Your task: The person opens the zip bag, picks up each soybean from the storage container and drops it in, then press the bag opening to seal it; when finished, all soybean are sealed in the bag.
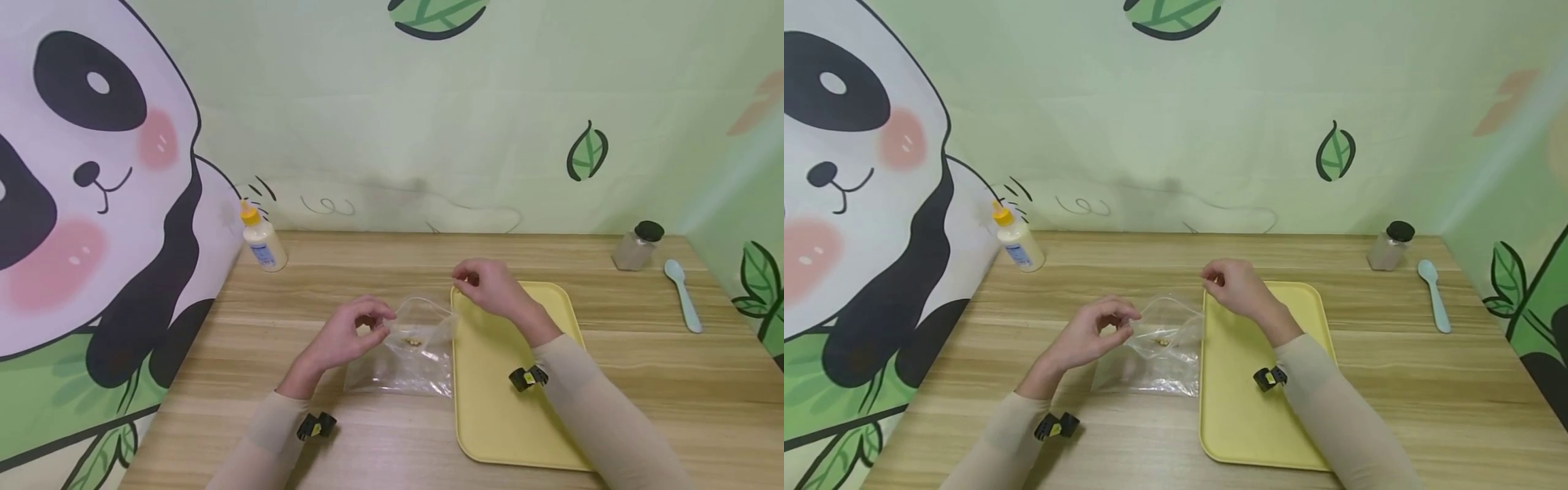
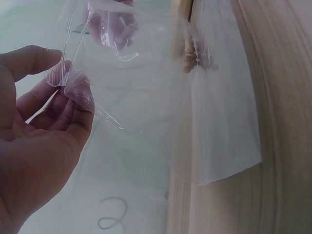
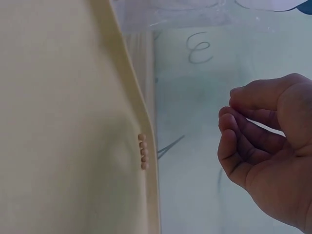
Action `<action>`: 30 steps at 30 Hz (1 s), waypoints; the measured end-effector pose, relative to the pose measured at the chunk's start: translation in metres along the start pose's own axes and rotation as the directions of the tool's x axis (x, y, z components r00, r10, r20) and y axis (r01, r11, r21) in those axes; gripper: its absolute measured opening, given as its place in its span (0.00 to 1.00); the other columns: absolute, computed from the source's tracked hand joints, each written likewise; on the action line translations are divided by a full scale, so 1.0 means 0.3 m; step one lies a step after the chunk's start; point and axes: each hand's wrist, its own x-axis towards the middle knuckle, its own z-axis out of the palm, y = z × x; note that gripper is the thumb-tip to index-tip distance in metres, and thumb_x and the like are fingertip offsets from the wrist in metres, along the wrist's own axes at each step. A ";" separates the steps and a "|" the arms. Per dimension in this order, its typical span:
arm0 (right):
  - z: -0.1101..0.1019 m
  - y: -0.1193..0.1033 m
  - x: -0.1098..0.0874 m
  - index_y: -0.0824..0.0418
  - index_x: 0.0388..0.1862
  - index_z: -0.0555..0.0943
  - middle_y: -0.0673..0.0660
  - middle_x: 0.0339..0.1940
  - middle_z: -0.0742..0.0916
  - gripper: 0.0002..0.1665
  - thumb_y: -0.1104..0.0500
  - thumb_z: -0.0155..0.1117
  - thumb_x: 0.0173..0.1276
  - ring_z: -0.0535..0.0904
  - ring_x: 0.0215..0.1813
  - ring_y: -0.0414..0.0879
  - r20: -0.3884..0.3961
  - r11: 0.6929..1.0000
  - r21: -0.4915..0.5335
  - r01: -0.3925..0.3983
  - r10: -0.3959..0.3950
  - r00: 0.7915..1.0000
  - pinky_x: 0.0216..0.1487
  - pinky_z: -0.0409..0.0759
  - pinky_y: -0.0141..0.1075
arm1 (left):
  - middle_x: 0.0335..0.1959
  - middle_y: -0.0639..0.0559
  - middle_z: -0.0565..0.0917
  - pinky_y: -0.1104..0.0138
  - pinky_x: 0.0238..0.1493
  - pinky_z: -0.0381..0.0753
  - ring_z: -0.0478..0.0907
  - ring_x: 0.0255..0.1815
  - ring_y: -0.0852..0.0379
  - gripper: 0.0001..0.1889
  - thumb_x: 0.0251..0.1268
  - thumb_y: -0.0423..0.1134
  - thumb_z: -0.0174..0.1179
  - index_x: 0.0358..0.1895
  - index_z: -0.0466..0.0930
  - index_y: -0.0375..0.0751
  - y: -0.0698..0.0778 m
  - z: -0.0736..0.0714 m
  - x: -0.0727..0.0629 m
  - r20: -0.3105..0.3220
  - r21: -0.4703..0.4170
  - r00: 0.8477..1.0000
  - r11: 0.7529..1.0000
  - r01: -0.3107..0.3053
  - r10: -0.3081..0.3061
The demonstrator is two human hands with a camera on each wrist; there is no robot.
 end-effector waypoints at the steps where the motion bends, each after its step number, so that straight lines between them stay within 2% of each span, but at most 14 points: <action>1: 0.002 0.006 0.001 0.65 0.43 0.85 0.58 0.36 0.88 0.10 0.62 0.65 0.65 0.82 0.35 0.46 0.003 1.000 0.000 -0.007 0.007 1.000 0.38 0.83 0.38 | 0.42 0.34 0.81 0.64 0.43 0.83 0.76 0.38 0.50 0.11 0.57 0.21 0.62 0.44 0.81 0.27 0.000 0.000 0.000 0.001 0.000 1.000 1.000 0.001 -0.001; 19: 0.031 0.097 0.013 0.70 0.47 0.83 0.62 0.39 0.87 0.14 0.65 0.64 0.64 0.82 0.39 0.52 0.051 0.997 -0.002 -0.079 0.079 0.996 0.43 0.84 0.43 | 0.41 0.33 0.81 0.63 0.43 0.84 0.76 0.37 0.53 0.10 0.57 0.22 0.62 0.43 0.81 0.28 -0.010 0.000 0.003 0.004 0.002 1.000 1.000 -0.002 0.002; 25: 0.038 0.124 0.014 0.71 0.50 0.82 0.64 0.41 0.87 0.16 0.68 0.59 0.64 0.82 0.43 0.54 0.092 0.992 -0.029 -0.121 0.124 0.988 0.47 0.83 0.45 | 0.42 0.32 0.81 0.62 0.43 0.84 0.76 0.38 0.52 0.10 0.57 0.22 0.62 0.44 0.81 0.27 -0.004 -0.001 0.002 0.007 0.003 1.000 1.000 0.007 -0.007; 30: 0.041 0.143 0.018 0.70 0.53 0.80 0.65 0.45 0.87 0.20 0.68 0.60 0.62 0.82 0.47 0.55 0.133 0.986 -0.077 -0.148 0.157 0.979 0.52 0.81 0.47 | 0.42 0.32 0.81 0.62 0.43 0.84 0.76 0.37 0.52 0.11 0.57 0.22 0.62 0.44 0.80 0.25 -0.001 -0.003 0.003 0.009 0.004 1.000 1.000 0.007 -0.007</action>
